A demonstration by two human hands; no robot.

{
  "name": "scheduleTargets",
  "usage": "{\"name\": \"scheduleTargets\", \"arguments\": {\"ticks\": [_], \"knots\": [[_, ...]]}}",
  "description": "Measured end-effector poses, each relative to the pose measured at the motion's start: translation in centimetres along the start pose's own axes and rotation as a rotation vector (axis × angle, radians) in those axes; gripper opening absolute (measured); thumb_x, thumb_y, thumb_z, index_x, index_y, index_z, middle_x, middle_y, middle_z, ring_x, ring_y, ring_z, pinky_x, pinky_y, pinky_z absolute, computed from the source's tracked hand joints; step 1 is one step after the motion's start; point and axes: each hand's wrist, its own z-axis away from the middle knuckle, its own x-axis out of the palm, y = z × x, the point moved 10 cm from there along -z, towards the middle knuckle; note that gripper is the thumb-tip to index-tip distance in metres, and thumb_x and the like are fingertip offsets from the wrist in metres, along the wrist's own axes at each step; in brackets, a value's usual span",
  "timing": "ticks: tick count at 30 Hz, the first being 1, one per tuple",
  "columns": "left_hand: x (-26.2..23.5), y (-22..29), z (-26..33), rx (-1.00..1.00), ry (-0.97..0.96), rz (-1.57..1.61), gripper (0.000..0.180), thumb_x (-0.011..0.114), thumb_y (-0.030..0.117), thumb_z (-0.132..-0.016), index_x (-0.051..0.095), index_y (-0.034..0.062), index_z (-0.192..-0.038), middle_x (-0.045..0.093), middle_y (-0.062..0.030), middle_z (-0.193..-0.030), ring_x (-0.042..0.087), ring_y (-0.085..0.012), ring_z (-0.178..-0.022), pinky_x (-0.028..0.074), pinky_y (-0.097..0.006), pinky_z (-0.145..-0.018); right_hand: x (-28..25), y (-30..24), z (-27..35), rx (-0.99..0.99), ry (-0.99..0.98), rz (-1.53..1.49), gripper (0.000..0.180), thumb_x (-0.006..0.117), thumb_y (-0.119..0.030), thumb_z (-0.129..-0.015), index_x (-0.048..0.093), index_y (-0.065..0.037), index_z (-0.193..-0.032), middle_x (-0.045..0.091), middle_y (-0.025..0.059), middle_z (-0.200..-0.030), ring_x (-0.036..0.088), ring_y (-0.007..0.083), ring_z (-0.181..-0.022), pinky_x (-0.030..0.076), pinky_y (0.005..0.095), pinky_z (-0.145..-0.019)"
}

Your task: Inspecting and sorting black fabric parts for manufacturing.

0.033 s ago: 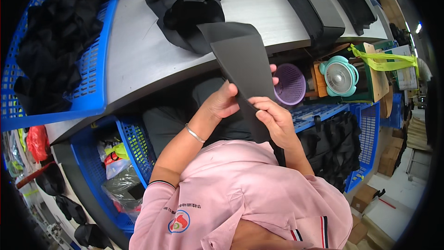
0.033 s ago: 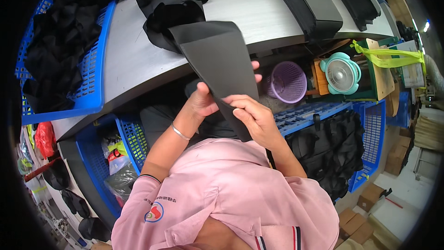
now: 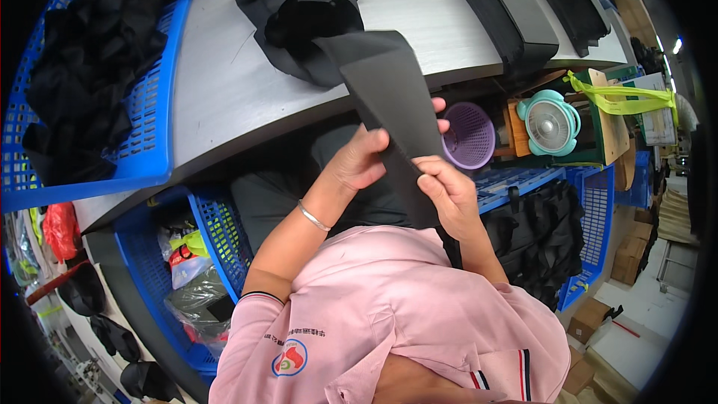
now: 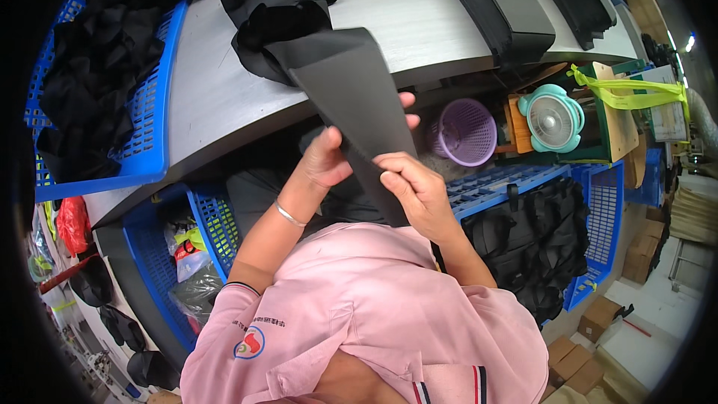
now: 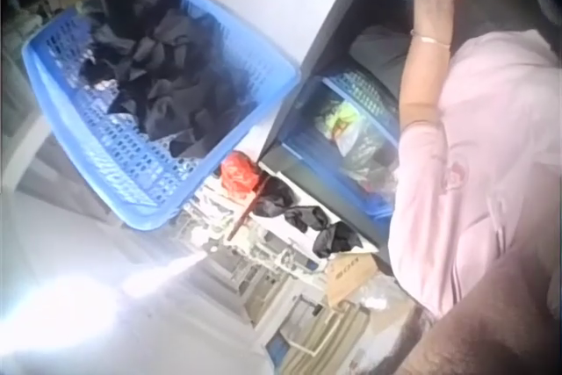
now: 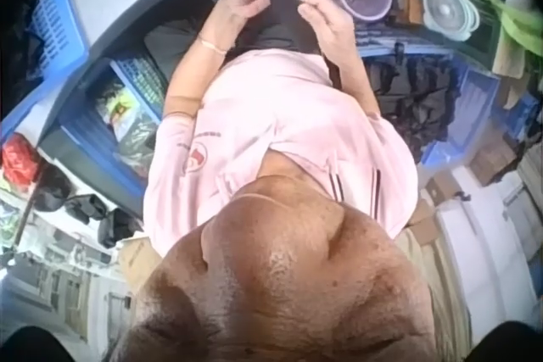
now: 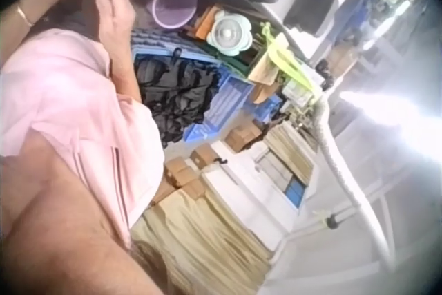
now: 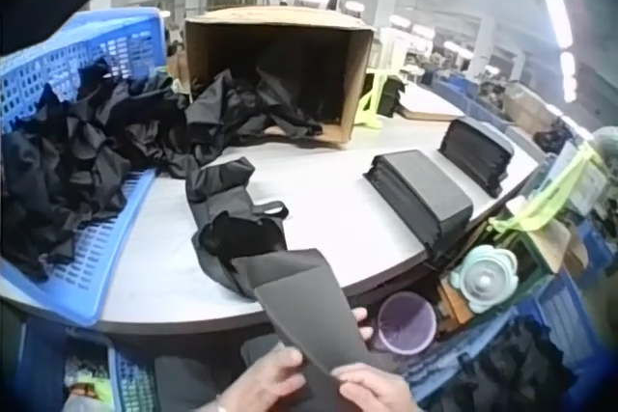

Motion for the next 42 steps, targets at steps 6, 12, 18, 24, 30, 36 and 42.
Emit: {"name": "scheduleTargets", "arguments": {"ticks": [6,12,18,24,30,36,42], "knots": [[-2.1,1.8,1.1,0.001,0.291,0.056,0.057,0.070,0.016,-0.087,0.050,-0.0035,-0.137,0.065,-0.0209,-0.121,0.067,-0.0333,-0.110,0.055,-0.045,-0.098,-1.7,0.3,0.1,-0.020,0.240,0.291,0.007,0.068,0.000,-0.091,0.065,0.002,-0.097,0.060,0.0067,-0.085,0.053,0.0105,-0.063,0.041,0.0239,-0.057],[-2.0,3.8,2.7,0.036,0.392,-0.107,0.039,0.068,0.011,-0.087,0.061,-0.0064,-0.122,0.071,-0.0182,-0.105,0.071,-0.0284,-0.099,0.057,-0.039,-0.091,-0.7,-2.1,-0.7,-0.189,0.310,0.513,0.024,0.070,-0.009,-0.092,0.061,0.001,-0.112,0.063,0.0113,-0.103,0.063,0.0192,-0.079,0.049,0.0282,-0.073],[-1.4,4.2,3.3,0.041,0.393,-0.192,0.034,0.069,0.014,-0.088,0.062,-0.0048,-0.115,0.071,-0.0149,-0.099,0.070,-0.0251,-0.094,0.056,-0.035,-0.088,1.7,2.3,-1.0,0.047,0.057,0.104,0.043,0.061,-0.020,-0.100,0.052,0.001,-0.136,0.065,0.0141,-0.121,0.063,0.0184,-0.104,0.048,0.0292,-0.092],[0.3,13.3,7.9,0.627,0.770,-1.502,0.044,0.072,0.036,-0.089,0.065,0.0071,-0.123,0.034,-0.0178,-0.153,0.037,-0.0328,-0.138,0.036,-0.042,-0.109,0.8,3.4,-2.3,0.114,0.066,-0.236,0.036,0.060,-0.016,-0.101,0.058,0.003,-0.131,0.067,0.0052,-0.113,0.060,0.0104,-0.101,0.047,0.0243,-0.090],[-3.7,19.9,5.3,0.627,0.957,-1.857,0.030,0.070,0.003,-0.082,0.073,0.0059,-0.111,0.052,-0.0201,-0.138,0.052,-0.0381,-0.120,0.044,-0.042,-0.101,2.1,3.3,-5.2,0.082,0.028,0.056,0.037,0.061,-0.014,-0.099,0.058,0.000,-0.133,0.072,0.0091,-0.105,0.063,0.0094,-0.092,0.050,0.0250,-0.085],[0.8,17.6,1.9,0.658,0.550,-1.893,0.038,0.053,-0.011,-0.073,0.070,-0.0049,-0.107,0.060,-0.0167,-0.133,0.059,-0.0340,-0.119,0.049,-0.035,-0.097,3.6,-1.2,-7.5,-0.039,0.058,0.394,0.040,0.062,-0.009,-0.095,0.058,-0.006,-0.135,0.060,0.0198,-0.069,0.063,0.0308,-0.057,0.049,0.0368,-0.057],[6.8,12.6,1.3,0.548,0.146,-1.927,0.042,0.054,-0.014,-0.069,0.073,0.0022,-0.103,0.064,-0.0097,-0.129,0.060,-0.0271,-0.093,0.051,-0.034,-0.088,4.8,-0.9,-12.1,-0.232,0.156,0.679,0.009,0.059,-0.009,-0.094,0.062,-0.001,-0.094,0.067,0.0221,-0.080,0.065,0.0431,-0.071,0.050,0.0512,-0.060]]}}
